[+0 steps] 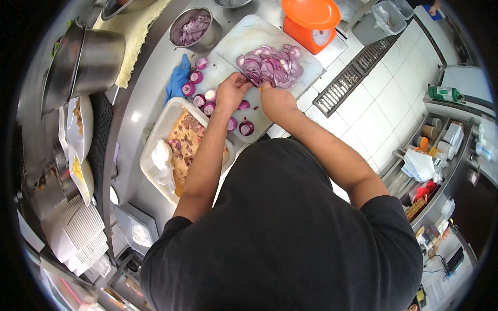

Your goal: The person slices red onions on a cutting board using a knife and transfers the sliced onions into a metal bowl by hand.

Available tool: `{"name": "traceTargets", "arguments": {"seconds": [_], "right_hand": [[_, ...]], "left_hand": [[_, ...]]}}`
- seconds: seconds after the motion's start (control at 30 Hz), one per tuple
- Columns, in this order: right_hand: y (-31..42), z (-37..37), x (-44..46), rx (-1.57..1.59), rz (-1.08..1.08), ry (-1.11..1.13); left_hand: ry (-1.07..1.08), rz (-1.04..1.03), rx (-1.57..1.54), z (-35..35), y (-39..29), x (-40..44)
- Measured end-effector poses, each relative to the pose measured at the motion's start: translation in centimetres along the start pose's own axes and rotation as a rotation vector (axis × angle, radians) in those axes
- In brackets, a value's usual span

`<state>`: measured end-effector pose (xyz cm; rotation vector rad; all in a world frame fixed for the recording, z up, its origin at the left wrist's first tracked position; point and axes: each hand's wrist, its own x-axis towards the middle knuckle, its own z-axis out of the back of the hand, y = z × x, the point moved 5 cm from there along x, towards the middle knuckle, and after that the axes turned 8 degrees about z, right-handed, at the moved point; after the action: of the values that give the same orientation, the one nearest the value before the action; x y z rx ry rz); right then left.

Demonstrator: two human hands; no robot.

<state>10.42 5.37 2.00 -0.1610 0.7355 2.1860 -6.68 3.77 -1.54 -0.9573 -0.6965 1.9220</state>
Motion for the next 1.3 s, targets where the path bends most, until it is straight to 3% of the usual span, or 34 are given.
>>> {"name": "traceTargets", "arguments": {"seconds": [0.33,0.47,0.67,0.83,0.97,1.07,1.17,1.3], "right_hand": [[1.2,3.0,-0.9,-0.099,0.085,-0.002],[0.0,-0.5,-0.2,0.020,-0.006,-0.014],[-1.2,0.3,0.7,0.073,0.013,-0.010],[-0.5,2.7,-1.8,0.125,-0.006,-0.027],[-1.2,-0.3,-3.0,0.191,-0.001,0.017],[-2.8,-2.5,-3.1,0.210,-0.003,0.034],[-4.2,-2.6,-2.7,0.189,0.013,-0.014],[-4.7,-0.5,-2.4,0.109,0.014,-0.014]], "left_hand": [[0.005,0.012,-0.025,-0.3,0.6,0.2],[-0.001,0.024,0.019,0.1,0.0,-0.2],[-0.009,-0.113,0.148,-0.8,0.0,0.0],[-0.088,-0.301,0.335,1.7,-2.0,-3.2],[-0.024,-0.227,0.559,3.9,-1.9,-5.8],[-0.024,-0.344,0.842,2.8,-2.0,-7.3],[0.106,-0.205,0.826,1.5,-1.5,-6.3],[0.041,-0.400,0.676,0.4,-1.8,-4.5]]}}
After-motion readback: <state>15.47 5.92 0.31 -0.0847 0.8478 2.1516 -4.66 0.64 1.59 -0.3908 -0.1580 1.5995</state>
